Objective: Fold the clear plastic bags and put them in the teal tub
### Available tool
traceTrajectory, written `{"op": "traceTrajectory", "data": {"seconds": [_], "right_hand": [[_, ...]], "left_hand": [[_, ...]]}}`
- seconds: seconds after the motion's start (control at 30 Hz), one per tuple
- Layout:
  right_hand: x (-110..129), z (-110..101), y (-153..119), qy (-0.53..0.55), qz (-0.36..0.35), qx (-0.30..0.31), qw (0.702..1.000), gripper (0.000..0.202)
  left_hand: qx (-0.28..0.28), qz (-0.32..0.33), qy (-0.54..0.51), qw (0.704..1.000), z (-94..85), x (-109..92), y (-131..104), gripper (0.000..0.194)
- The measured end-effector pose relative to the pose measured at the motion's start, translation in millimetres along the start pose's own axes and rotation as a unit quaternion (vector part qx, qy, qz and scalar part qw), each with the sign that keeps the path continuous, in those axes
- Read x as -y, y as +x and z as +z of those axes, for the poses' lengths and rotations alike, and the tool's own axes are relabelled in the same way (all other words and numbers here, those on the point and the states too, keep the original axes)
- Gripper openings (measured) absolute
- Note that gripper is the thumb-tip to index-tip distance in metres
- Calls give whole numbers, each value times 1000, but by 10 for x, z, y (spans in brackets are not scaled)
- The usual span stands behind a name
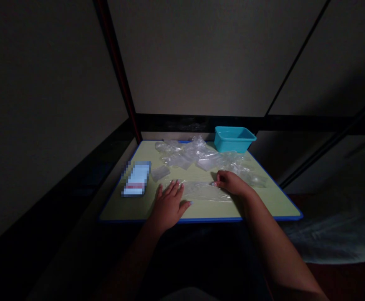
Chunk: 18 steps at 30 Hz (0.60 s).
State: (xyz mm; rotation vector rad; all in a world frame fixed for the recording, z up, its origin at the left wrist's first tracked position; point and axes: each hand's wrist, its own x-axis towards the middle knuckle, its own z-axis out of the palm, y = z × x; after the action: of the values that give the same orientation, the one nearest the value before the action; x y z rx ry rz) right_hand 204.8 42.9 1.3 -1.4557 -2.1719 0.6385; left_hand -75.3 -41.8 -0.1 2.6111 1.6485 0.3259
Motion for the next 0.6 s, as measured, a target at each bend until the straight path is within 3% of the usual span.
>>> {"op": "traceTrajectory", "data": {"seconds": [0.27,0.6], "right_hand": [[14,19,-32,130,-6,33,991,33],[105,-77,-87,235,26,78,969,49]], "left_hand": [[-5,-13,13,1000,-37,-19,1,55],[1,63,-31,998,-31,-209,192,62]]}}
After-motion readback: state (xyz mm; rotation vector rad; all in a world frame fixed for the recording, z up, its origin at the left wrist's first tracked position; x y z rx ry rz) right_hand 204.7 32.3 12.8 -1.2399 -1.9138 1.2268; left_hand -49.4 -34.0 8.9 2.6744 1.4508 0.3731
